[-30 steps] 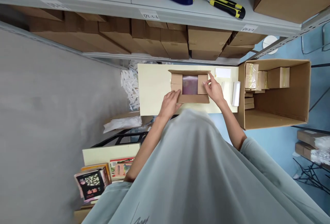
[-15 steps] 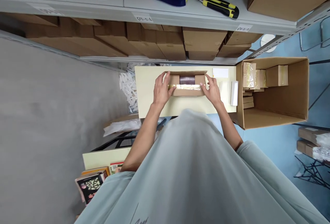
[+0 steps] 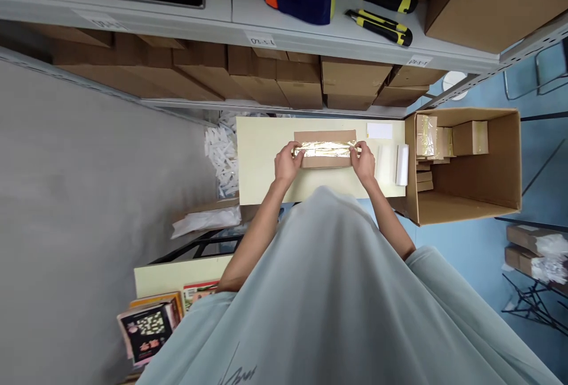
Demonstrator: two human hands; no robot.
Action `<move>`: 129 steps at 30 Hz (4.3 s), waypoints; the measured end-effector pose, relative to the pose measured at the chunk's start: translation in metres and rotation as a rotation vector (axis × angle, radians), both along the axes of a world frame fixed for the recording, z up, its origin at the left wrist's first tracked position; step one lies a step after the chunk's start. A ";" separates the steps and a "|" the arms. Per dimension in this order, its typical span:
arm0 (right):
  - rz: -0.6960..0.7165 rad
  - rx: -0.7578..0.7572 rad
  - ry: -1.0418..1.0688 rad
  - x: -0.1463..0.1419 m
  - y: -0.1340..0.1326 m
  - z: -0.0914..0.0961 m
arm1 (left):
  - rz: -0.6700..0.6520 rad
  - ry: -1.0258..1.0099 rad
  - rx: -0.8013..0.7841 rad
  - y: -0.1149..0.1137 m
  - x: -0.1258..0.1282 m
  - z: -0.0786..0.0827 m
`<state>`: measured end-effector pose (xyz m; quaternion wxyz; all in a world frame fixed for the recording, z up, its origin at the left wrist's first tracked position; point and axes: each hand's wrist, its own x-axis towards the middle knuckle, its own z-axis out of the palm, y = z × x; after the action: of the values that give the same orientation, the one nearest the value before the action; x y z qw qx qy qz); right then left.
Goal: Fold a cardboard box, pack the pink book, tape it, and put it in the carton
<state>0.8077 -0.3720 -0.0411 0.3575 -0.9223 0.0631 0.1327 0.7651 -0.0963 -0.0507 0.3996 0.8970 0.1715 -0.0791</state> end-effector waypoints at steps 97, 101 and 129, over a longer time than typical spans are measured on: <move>0.561 0.520 0.153 -0.087 0.088 0.154 | 0.201 -0.425 -0.577 0.046 -0.093 0.189; 0.649 0.427 0.167 -0.087 0.078 0.156 | 0.091 -0.310 -0.587 0.054 -0.087 0.201; 0.759 -0.036 0.885 0.027 0.057 0.160 | 0.778 -0.062 -0.849 0.056 -0.092 0.036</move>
<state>0.8344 -0.3155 0.1186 0.2090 -0.7430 -0.1265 0.6231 0.6733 -0.0401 -0.0150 0.7290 0.5310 0.4302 0.0383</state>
